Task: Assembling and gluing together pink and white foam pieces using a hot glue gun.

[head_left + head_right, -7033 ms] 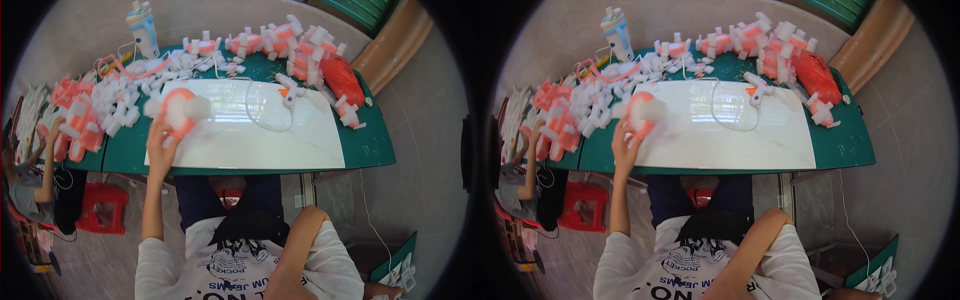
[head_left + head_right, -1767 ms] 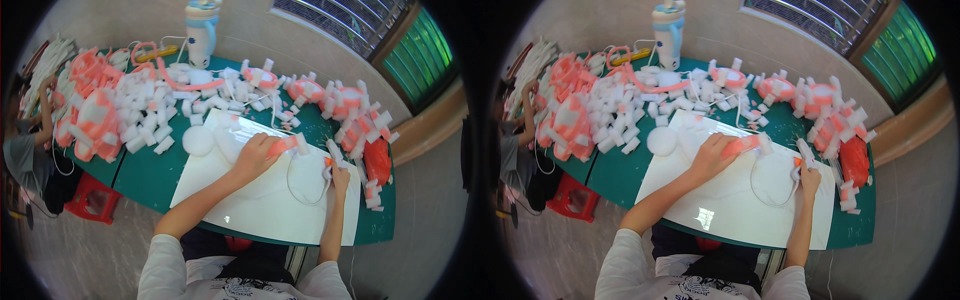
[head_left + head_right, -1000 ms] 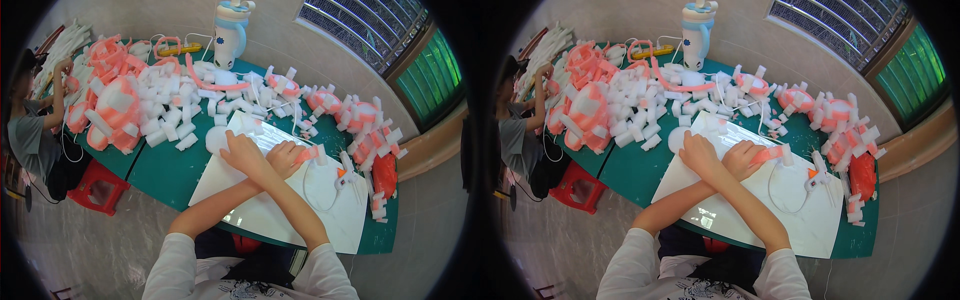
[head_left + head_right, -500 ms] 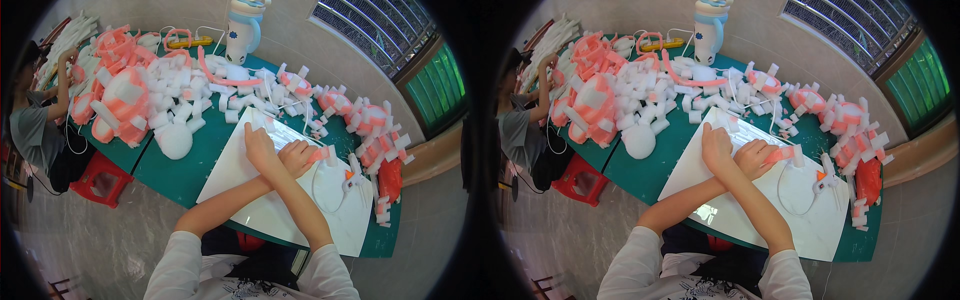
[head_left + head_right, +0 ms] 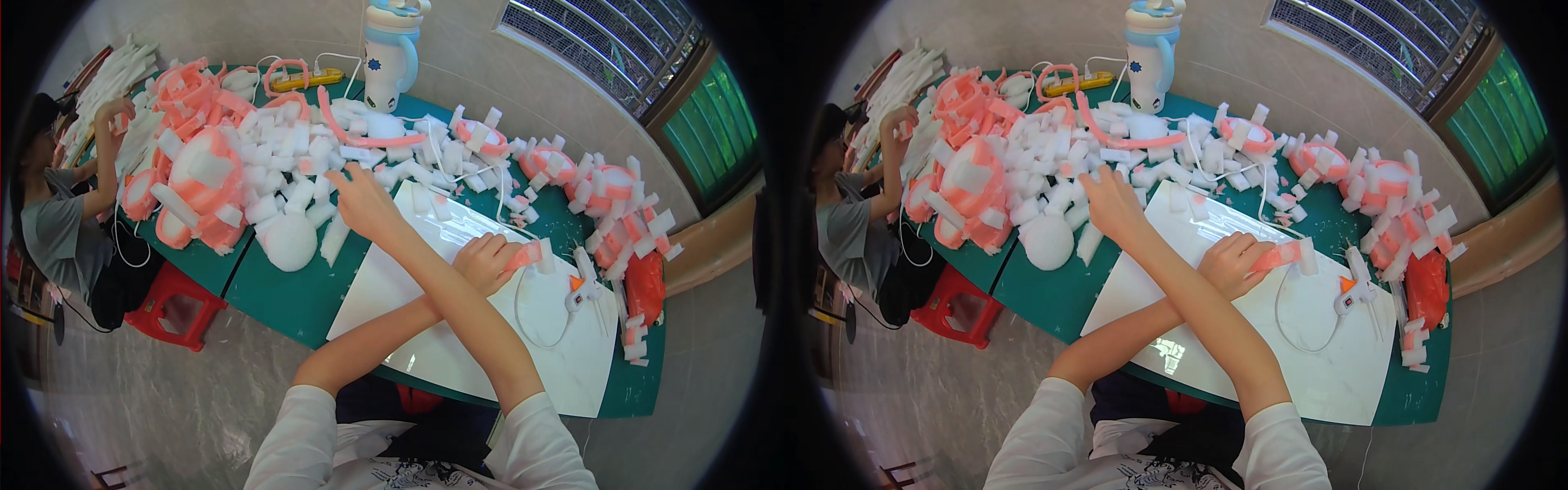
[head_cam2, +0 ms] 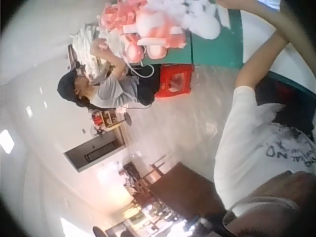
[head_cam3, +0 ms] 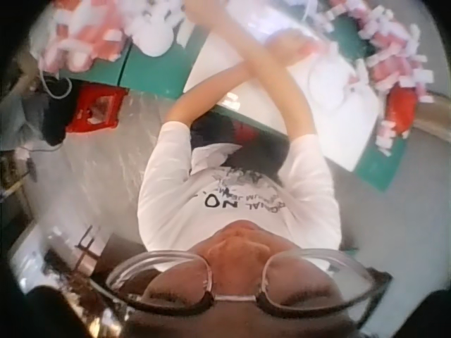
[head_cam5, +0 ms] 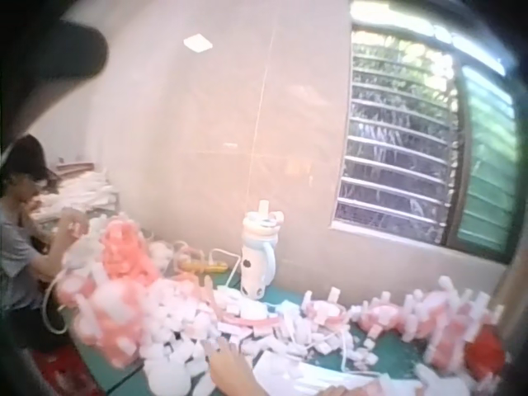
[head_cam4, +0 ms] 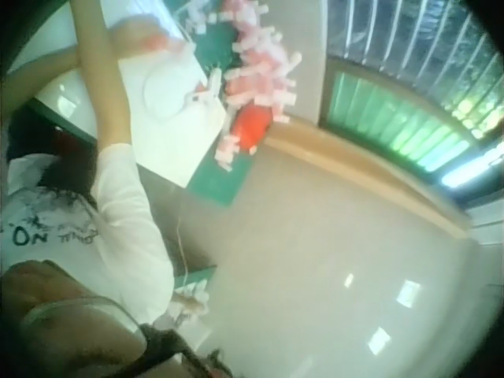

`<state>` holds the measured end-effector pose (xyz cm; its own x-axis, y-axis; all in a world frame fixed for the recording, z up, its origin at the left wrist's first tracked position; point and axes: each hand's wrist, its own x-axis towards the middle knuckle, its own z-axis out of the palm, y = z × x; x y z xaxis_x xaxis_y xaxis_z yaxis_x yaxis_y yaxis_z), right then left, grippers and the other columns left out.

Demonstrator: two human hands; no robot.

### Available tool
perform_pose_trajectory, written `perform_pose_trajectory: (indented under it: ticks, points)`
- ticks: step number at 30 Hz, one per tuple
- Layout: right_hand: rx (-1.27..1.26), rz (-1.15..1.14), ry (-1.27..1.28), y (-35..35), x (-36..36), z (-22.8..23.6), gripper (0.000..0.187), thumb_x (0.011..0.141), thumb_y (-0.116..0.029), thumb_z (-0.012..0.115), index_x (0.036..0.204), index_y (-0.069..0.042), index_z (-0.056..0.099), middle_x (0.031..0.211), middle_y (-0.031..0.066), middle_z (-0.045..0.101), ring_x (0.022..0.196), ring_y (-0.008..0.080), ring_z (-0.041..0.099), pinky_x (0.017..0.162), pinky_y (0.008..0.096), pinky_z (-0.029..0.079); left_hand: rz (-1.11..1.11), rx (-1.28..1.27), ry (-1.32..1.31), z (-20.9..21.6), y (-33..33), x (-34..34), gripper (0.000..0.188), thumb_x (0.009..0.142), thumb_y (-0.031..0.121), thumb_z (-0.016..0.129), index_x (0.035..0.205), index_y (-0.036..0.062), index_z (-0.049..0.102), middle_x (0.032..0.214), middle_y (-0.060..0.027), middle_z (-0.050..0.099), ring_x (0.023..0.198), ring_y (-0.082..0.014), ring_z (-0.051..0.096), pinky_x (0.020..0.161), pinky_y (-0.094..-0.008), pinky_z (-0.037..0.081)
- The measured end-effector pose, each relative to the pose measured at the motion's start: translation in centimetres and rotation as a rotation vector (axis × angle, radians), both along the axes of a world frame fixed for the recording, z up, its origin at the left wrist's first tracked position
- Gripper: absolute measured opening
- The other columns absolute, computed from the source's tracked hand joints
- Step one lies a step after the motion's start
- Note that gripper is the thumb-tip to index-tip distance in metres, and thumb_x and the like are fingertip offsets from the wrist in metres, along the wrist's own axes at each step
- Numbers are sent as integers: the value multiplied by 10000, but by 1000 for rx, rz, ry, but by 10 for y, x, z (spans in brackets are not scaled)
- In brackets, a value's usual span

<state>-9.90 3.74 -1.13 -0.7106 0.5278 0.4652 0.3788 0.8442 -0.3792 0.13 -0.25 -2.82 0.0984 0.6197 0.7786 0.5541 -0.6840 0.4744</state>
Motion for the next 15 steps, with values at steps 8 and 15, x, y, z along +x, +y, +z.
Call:
perform_pose_trajectory:
  ticks: [8,15]
  points:
    - [40,119,36,18,-20,-25,354,687,71,579,1022,-43,563,1061,137,499,879,309,524,710,368,452,5,60,41,-2,4,0,385,646,104,705,1007,54,580,813,-80,536,741,-247,537,644,-328,454]
    - [-724,-6,536,6,10,35,274,831,-90,584,1099,-43,549,728,44,506,646,135,557,600,259,466,10,84,85,-3,2,-5,371,642,116,704,991,52,592,788,-71,531,707,-242,534,620,-321,449]
